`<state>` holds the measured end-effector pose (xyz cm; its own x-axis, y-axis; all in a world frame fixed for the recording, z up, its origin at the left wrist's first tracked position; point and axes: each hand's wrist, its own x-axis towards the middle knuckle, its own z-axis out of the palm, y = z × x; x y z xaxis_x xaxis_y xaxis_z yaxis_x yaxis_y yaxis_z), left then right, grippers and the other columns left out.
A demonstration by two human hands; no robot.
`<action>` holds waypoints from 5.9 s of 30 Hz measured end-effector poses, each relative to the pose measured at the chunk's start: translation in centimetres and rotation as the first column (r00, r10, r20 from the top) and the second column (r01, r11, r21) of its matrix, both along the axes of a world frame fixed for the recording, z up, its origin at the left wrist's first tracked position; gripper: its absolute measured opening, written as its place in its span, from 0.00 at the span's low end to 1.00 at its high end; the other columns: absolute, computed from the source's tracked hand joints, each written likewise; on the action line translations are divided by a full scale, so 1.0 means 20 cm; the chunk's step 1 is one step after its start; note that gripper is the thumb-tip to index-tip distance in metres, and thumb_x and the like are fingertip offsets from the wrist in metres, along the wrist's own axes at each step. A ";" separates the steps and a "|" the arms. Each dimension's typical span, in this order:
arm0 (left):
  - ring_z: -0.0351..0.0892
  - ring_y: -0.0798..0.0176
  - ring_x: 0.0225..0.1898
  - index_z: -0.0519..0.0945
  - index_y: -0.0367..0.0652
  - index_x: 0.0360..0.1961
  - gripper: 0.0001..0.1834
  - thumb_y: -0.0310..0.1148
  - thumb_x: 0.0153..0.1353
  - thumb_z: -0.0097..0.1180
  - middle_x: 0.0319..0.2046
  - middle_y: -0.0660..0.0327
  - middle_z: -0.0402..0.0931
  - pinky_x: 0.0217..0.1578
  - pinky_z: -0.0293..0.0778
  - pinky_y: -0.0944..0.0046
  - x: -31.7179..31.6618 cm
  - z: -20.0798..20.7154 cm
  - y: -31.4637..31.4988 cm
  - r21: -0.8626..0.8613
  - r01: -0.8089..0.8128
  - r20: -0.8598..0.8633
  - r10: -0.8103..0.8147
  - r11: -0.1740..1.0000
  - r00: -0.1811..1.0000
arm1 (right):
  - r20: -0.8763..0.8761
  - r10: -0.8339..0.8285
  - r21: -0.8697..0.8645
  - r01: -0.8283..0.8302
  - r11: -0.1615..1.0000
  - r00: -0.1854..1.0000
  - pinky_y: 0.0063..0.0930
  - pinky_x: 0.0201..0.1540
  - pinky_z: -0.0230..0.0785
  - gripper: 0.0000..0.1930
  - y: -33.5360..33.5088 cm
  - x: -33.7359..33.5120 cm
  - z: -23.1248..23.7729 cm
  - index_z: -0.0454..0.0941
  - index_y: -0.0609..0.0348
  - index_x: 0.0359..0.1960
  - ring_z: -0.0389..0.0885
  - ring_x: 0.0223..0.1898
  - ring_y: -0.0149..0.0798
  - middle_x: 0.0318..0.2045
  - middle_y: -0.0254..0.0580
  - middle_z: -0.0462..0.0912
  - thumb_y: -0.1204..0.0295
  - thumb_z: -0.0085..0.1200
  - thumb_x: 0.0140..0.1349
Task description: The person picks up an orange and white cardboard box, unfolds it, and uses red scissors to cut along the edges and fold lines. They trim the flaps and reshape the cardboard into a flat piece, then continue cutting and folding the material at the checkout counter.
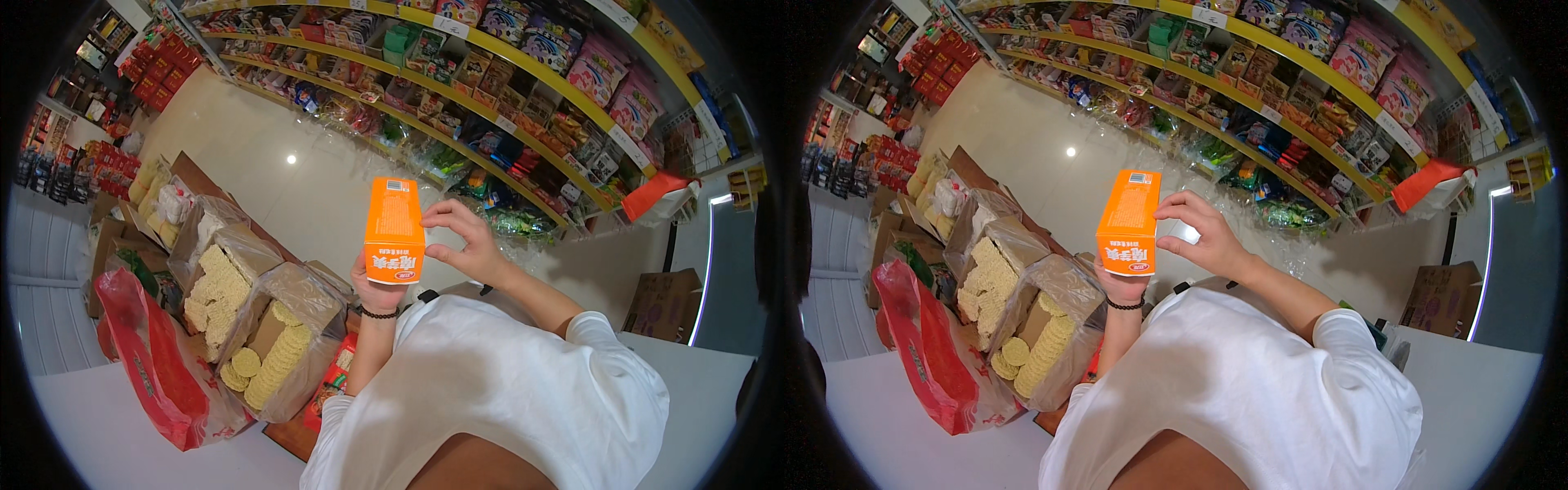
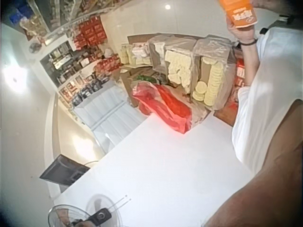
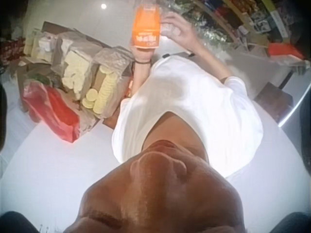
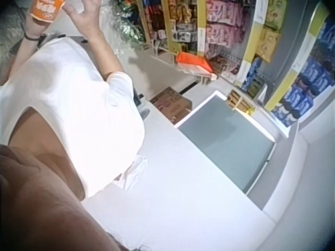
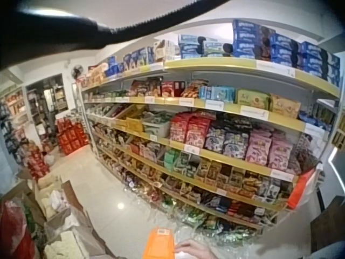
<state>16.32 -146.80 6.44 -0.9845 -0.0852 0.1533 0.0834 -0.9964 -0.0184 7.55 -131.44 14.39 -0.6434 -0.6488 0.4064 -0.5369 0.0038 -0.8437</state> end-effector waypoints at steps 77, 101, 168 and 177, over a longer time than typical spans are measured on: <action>0.67 0.79 0.24 0.76 0.37 0.36 0.18 0.44 0.61 0.49 0.26 0.70 0.73 0.23 0.63 0.76 0.03 0.25 -0.11 -0.959 0.059 0.118 0.200 0.277 0.973 | 0.114 0.088 -0.065 -0.081 0.995 0.990 0.31 0.54 0.60 0.18 -0.06 -0.03 0.00 0.73 0.59 0.48 0.69 0.54 0.48 0.55 0.55 0.66 0.61 0.46 0.62; 0.74 0.72 0.35 0.73 0.32 0.42 0.22 0.44 0.64 0.44 0.37 0.61 0.76 0.35 0.72 0.70 -0.03 0.30 -0.21 -0.863 0.294 0.319 -0.008 0.410 0.948 | -0.243 -0.147 0.136 0.184 0.974 0.959 0.37 0.26 0.63 0.14 -0.09 -0.03 -0.05 0.66 0.65 0.24 0.70 0.25 0.55 0.22 0.51 0.71 0.67 0.39 0.64; 0.61 0.48 0.58 0.51 0.36 0.61 0.30 0.43 0.63 0.38 0.59 0.48 0.58 0.57 0.59 0.49 0.11 0.02 -0.20 -0.270 0.258 0.301 -0.174 0.928 0.938 | 0.011 0.268 0.247 -0.262 0.933 0.963 0.35 0.24 0.64 0.16 0.07 -0.03 -0.13 0.68 0.63 0.20 0.69 0.18 0.46 0.17 0.49 0.72 0.66 0.43 0.62; 0.69 0.49 0.52 0.56 0.37 0.60 0.31 0.45 0.60 0.41 0.54 0.48 0.64 0.53 0.65 0.51 0.15 0.23 -0.03 -0.267 0.206 0.380 -0.094 0.942 0.920 | 0.805 0.221 0.025 -0.404 0.915 0.550 0.19 0.17 0.55 0.20 0.10 0.13 0.05 0.65 0.62 0.14 0.60 0.14 0.21 0.12 0.29 0.68 0.65 0.39 0.64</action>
